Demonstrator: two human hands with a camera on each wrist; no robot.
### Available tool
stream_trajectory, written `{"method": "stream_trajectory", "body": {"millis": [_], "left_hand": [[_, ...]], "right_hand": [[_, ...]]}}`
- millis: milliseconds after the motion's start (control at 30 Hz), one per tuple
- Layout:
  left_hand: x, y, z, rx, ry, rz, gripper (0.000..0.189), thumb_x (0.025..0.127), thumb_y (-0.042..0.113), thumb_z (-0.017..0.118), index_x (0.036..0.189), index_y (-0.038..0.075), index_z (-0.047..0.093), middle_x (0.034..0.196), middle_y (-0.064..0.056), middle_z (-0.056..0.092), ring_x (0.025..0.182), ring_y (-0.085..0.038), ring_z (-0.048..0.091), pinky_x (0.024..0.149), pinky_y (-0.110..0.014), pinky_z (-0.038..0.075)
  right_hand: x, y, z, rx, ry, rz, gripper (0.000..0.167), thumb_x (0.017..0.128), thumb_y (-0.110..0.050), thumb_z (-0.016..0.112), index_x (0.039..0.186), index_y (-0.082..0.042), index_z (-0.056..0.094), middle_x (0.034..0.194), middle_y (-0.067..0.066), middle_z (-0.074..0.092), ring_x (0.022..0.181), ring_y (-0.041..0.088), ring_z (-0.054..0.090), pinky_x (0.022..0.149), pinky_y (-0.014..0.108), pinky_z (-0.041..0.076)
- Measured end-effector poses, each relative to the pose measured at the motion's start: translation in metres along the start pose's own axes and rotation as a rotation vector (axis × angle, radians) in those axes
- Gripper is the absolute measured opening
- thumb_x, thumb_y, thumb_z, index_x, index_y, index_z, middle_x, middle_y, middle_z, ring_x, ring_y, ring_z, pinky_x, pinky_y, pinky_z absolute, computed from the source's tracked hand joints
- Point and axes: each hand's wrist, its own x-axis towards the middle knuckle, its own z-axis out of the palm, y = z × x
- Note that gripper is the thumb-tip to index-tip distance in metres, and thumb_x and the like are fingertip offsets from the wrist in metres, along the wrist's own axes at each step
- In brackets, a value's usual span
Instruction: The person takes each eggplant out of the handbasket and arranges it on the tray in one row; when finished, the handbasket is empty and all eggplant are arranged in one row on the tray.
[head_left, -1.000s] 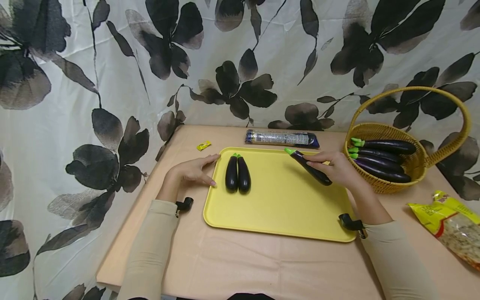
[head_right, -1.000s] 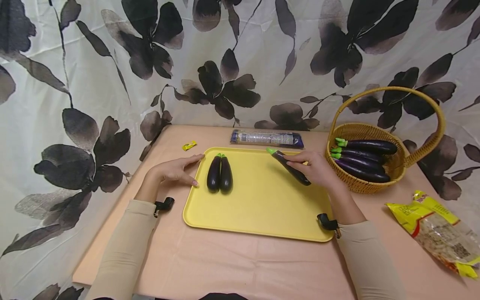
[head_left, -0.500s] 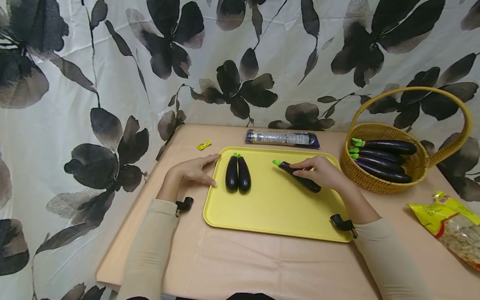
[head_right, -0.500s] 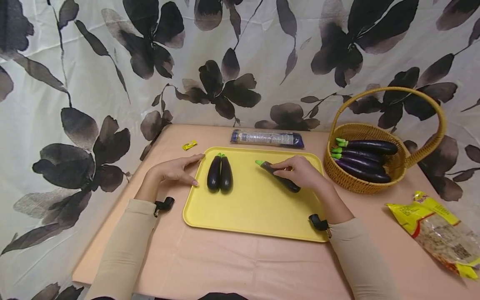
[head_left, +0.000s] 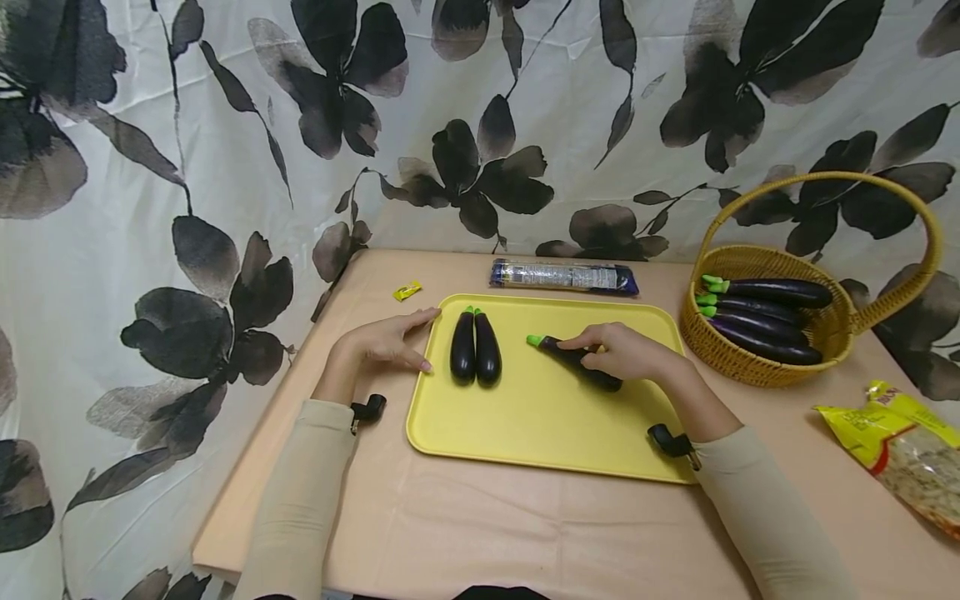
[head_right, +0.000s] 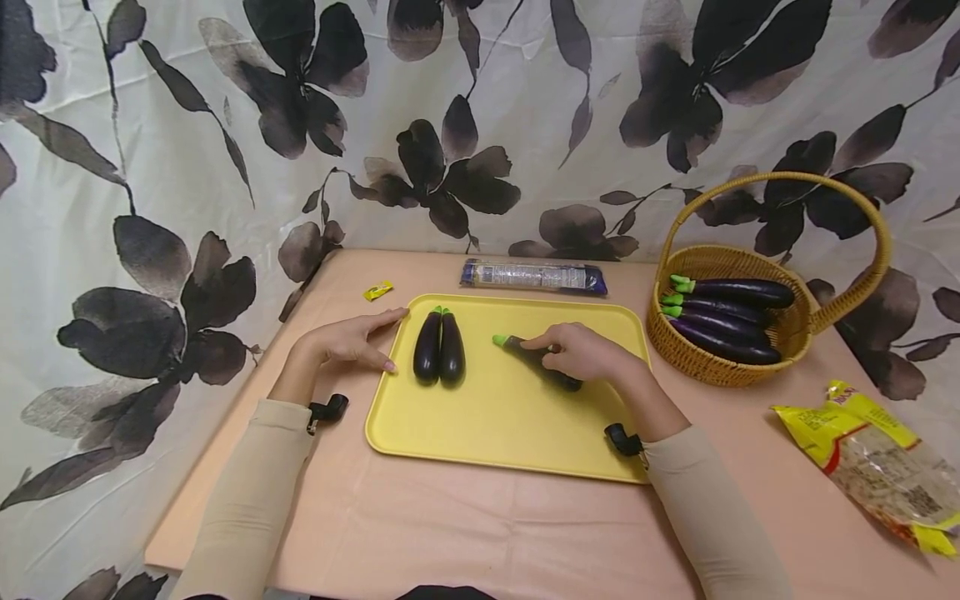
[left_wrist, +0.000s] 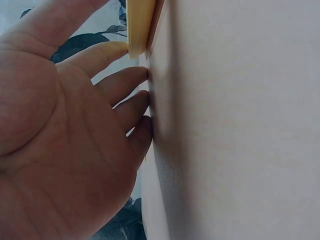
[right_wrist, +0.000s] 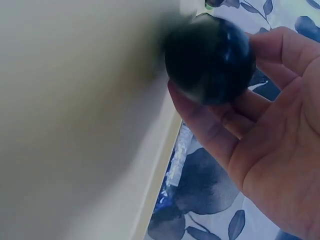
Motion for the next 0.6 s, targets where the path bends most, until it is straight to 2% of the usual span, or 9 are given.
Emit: {"method": "stream_trajectory", "body": {"millis": [233, 367, 500, 600], "left_hand": [[-0.001, 0.002, -0.002, 0.007, -0.001, 0.002, 0.123, 0.073, 0.041, 0.096, 0.168, 0.021, 0.02, 0.176, -0.003, 0.011, 0.164, -0.026, 0.004, 0.132, -0.051, 0.007], [-0.001, 0.002, -0.001, 0.005, 0.0, -0.002, 0.123, 0.073, 0.041, 0.096, 0.168, 0.021, 0.02, 0.176, -0.003, 0.011, 0.164, -0.026, 0.004, 0.132, -0.051, 0.007], [-0.001, 0.001, -0.001, -0.003, 0.001, -0.004, 0.123, 0.073, 0.041, 0.096, 0.168, 0.022, 0.02, 0.177, -0.003, 0.01, 0.164, -0.026, 0.004, 0.132, -0.051, 0.007], [-0.001, 0.001, -0.001, -0.007, -0.001, 0.0, 0.123, 0.073, 0.04, 0.096, 0.168, 0.022, 0.02, 0.177, -0.003, 0.01, 0.164, -0.025, 0.003, 0.133, -0.05, 0.007]], "right_hand": [[0.016, 0.001, -0.002, 0.061, -0.05, -0.041, 0.044, 0.101, -0.021, 0.07, 0.144, -0.015, 0.065, 0.13, 0.012, 0.07, 0.098, 0.02, 0.059, 0.081, 0.033, 0.048], [0.026, 0.001, 0.0, 0.102, -0.07, -0.062, 0.045, 0.1, -0.023, 0.071, 0.144, -0.014, 0.064, 0.128, 0.012, 0.07, 0.087, 0.021, 0.055, 0.073, 0.031, 0.046], [0.035, -0.004, 0.002, 0.119, -0.106, -0.051, 0.047, 0.102, -0.019, 0.068, 0.148, -0.014, 0.06, 0.132, 0.014, 0.066, 0.092, 0.022, 0.056, 0.075, 0.031, 0.046], [0.039, -0.009, 0.003, 0.121, -0.139, -0.03, 0.05, 0.103, -0.015, 0.063, 0.153, -0.016, 0.055, 0.142, 0.016, 0.06, 0.108, 0.024, 0.058, 0.086, 0.036, 0.048]]}}
